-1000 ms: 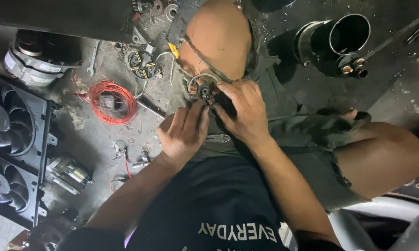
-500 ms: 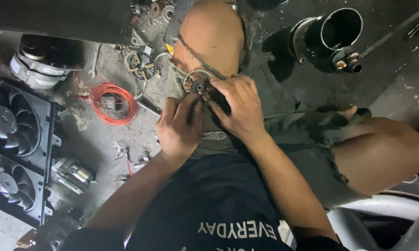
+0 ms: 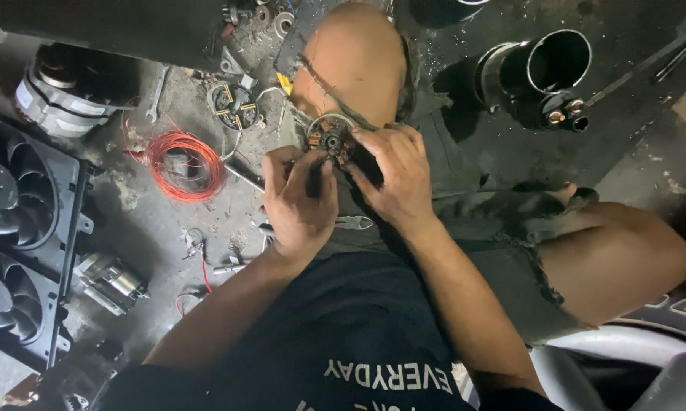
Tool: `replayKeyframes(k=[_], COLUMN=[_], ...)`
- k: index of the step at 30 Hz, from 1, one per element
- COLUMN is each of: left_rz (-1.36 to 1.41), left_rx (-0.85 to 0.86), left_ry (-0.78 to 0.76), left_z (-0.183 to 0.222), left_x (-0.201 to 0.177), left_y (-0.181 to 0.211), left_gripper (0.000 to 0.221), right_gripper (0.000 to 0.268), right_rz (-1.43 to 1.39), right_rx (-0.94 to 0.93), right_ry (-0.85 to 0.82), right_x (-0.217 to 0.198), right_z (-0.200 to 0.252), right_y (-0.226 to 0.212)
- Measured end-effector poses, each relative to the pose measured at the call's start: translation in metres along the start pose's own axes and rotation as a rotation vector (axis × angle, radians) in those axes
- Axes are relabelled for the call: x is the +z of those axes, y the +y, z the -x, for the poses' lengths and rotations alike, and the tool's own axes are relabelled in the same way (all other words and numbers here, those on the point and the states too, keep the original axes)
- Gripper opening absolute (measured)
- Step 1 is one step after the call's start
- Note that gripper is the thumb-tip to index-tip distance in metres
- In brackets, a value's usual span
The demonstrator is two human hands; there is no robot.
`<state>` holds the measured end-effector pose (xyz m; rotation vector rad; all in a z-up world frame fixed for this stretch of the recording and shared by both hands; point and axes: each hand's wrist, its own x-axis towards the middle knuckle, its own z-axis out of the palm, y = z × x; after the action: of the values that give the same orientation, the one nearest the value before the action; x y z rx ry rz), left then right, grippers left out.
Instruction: The person is untangling a coil of copper wire and then working on the internal components of a motor by positioning and connecting the wires.
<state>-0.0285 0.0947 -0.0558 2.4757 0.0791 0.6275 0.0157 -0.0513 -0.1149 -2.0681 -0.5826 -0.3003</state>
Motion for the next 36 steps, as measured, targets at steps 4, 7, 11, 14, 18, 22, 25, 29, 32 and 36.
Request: replayKeyframes(k=[4,7,11,14,18,22,25,29,32,36], left_rz=[-0.009,-0.026,0.004,0.025,0.01,0.077,0.056,0.045,-0.006,-0.029], left_rx=[-0.024,-0.007,-0.036,-0.044,-0.054,-0.068,-0.07,-0.04,-0.052,-0.082], left_ry=[-0.015,-0.024,-0.013,-0.013,-0.005,-0.004,-0.011,-0.029,-0.06,-0.107], left_z=[0.005,0.004,0.003,0.003,0.008,0.01,0.011,0.008,0.01,0.004], left_x=[0.007,0.006,0.005,0.006,0.007,0.009,0.008,0.008,0.011,0.01], left_y=[-0.003,-0.001,0.002,0.001,-0.005,-0.009,-0.009,-0.008,-0.011,0.001], left_gripper=[0.01,0.009,0.008,0.007,0.008,0.008,0.006,0.005,0.008,0.01], right_gripper=[0.046,0.047,0.045,0.045,0.04,0.038,0.039,0.042,0.045,0.049], right_rz=[0.01,-0.003,-0.025,-0.035,-0.032,-0.046,-0.018,-0.03,-0.014,0.06], right_rx=[0.001,-0.009,-0.025,-0.021,-0.052,-0.05,-0.07,-0.055,-0.072,-0.129], right_ry=[0.006,0.022,0.051,0.068,0.096,0.109,0.103,0.096,0.082,0.054], right_x=[0.001,0.003,0.005,0.005,0.004,0.006,0.007,0.007,0.006,0.003], right_z=[0.0,0.001,0.003,0.0,-0.002,-0.002,0.002,0.0,0.0,-0.003], right_y=[0.0,0.002,0.003,0.001,-0.001,-0.001,0.003,0.001,0.002,0.006])
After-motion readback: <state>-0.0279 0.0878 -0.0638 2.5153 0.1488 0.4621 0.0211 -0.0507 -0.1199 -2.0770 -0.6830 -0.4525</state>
